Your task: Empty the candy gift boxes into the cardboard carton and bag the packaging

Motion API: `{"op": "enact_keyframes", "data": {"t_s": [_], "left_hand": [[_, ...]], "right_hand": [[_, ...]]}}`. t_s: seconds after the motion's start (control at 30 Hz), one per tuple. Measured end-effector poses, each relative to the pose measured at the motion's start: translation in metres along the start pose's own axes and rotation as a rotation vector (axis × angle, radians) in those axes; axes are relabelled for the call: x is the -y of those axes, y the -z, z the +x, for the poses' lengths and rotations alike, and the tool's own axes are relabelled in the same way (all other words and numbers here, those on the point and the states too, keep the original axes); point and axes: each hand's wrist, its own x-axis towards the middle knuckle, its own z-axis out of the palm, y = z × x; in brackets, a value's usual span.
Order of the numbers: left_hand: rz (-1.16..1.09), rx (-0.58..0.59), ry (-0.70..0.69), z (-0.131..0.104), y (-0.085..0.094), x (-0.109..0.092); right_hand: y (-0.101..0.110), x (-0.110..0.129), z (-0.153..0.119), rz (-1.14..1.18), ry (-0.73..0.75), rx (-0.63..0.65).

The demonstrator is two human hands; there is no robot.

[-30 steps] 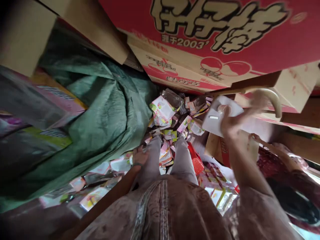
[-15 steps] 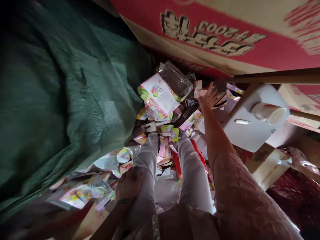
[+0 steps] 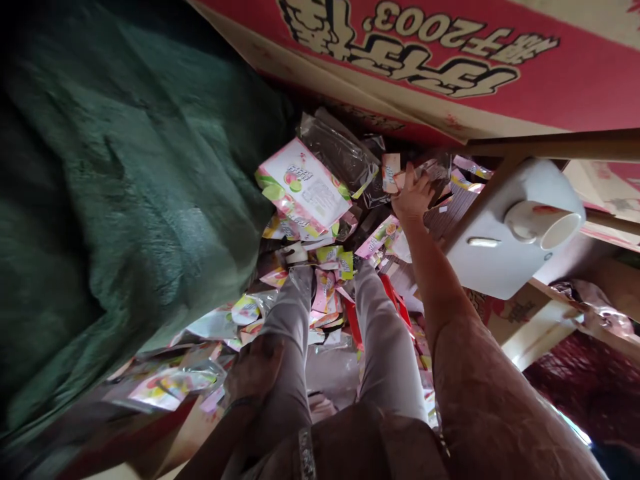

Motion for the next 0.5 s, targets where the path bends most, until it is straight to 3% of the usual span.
{"op": "enact_keyframes", "data": {"t_s": [0.07, 0.13, 0.23, 0.33, 0.4, 0.43, 0.5], "left_hand": [[0.01, 0.034, 0.013, -0.002, 0.006, -0.003], [0.021, 0.06, 0.03, -0.003, 0.012, -0.006], [0.041, 0.081, 0.022, -0.004, 0.019, -0.011], [0.051, 0.091, 0.008, -0.006, 0.024, -0.015], [0.045, 0.091, 0.006, -0.006, 0.022, -0.014], [0.039, 0.093, 0.006, -0.005, 0.02, -0.012], [0.023, 0.099, -0.005, -0.001, 0.012, -0.006]], "right_hand": [[0.021, -0.005, -0.025, 0.023, 0.023, -0.038], [0.046, -0.01, -0.076, 0.059, 0.079, -0.075], [0.073, -0.015, -0.187, 0.144, 0.262, -0.076], [0.07, -0.013, -0.284, 0.306, 0.585, 0.03], [0.056, -0.006, -0.301, 0.429, 0.684, 0.159], [0.047, -0.001, -0.29, 0.476, 0.654, 0.193], [0.028, 0.01, -0.232, 0.524, 0.44, 0.173]]}}
